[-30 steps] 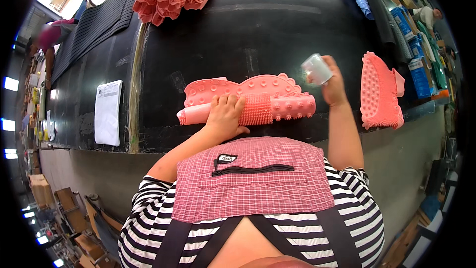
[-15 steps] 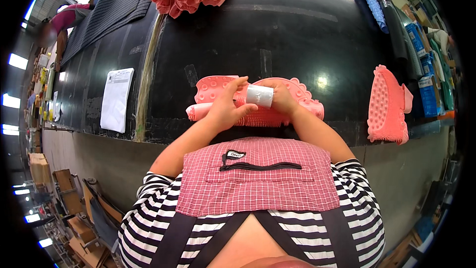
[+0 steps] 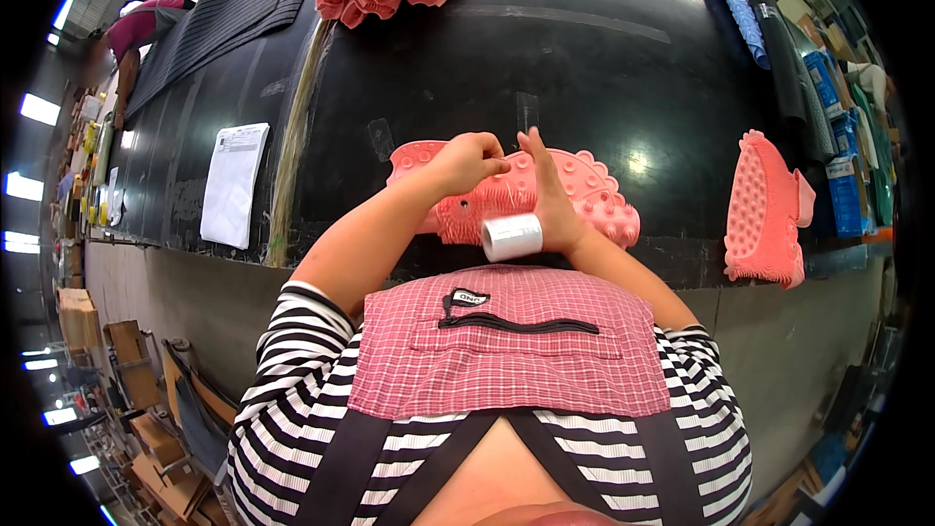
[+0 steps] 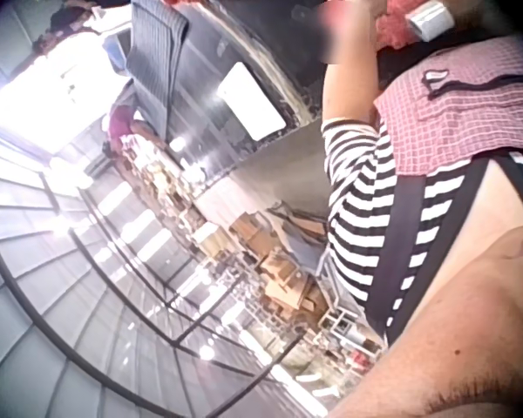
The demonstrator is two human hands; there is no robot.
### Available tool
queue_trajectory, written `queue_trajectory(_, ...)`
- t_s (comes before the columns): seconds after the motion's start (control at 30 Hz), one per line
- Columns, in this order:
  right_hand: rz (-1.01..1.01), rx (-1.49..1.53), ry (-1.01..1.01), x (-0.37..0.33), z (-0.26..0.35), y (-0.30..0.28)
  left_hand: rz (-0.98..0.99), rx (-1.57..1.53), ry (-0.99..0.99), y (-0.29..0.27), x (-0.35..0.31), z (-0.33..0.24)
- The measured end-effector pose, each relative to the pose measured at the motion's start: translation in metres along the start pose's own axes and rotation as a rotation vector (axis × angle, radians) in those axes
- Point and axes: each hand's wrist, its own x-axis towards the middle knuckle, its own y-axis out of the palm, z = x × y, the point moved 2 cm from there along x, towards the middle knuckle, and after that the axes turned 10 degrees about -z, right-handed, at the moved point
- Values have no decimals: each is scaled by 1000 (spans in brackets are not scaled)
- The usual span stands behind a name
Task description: The person rolls pink textured bath mats around a white cylindrical core and secures them with tape. They repeat this process for multiple mats, stacking the finished rolls on the table. Later, they review a document with a coworker.
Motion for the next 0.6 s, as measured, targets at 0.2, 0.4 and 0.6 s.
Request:
queue_trajectory(0.2,223,-400,77,-36,1,0,154,494,62,40,18,38)
queue_trajectory(0.4,499,-480,378,-4,8,7,242,572,198,18,15,22)
queue_trajectory(0.6,338,-434,212,13,-26,6,-361,267,471,-5,-73,43)
